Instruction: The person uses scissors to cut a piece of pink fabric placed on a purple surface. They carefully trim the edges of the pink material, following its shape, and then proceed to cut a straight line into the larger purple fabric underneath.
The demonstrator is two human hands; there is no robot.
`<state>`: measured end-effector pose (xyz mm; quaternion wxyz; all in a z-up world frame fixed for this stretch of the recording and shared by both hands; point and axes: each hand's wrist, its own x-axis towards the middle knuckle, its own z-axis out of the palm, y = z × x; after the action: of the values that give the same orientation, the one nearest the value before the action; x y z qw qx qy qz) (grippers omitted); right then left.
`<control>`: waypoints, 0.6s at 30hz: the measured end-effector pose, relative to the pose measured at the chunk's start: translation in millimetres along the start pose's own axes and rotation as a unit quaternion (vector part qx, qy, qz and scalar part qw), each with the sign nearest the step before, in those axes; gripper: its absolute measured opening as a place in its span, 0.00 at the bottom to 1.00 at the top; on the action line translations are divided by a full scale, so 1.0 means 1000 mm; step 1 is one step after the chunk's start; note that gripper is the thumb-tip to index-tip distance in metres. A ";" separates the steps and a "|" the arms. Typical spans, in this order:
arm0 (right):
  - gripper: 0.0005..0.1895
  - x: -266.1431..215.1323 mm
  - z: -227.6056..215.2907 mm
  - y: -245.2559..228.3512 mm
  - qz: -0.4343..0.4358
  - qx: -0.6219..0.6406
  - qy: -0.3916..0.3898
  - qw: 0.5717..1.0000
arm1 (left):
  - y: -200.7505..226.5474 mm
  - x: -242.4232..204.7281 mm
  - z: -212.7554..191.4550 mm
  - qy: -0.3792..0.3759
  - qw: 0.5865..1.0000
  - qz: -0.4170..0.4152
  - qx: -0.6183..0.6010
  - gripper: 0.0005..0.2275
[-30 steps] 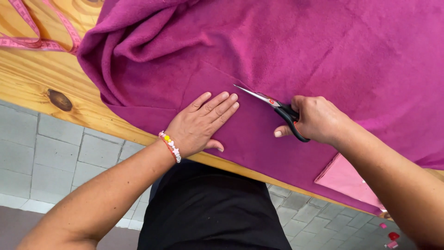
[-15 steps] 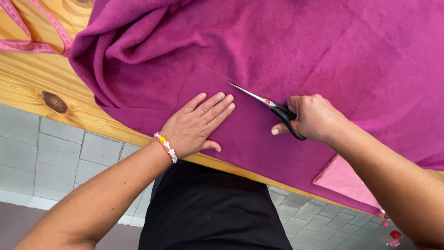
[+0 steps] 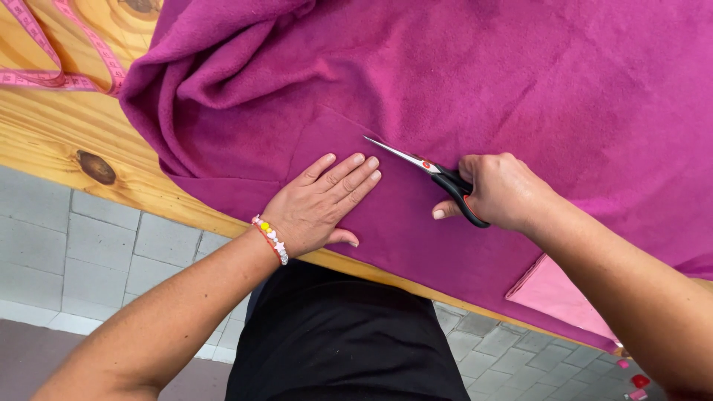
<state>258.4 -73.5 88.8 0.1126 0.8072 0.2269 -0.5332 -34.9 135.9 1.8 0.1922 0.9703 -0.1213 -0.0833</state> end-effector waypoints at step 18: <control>0.36 0.001 0.001 -0.011 0.003 -0.006 -0.004 1.000 | -0.001 -0.001 0.000 0.003 1.000 0.005 -0.008 0.59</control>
<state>252.3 -64.8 88.4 0.1200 0.8054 0.2267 -0.5344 -35.3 137.2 1.6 0.2006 0.9683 -0.1251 -0.0808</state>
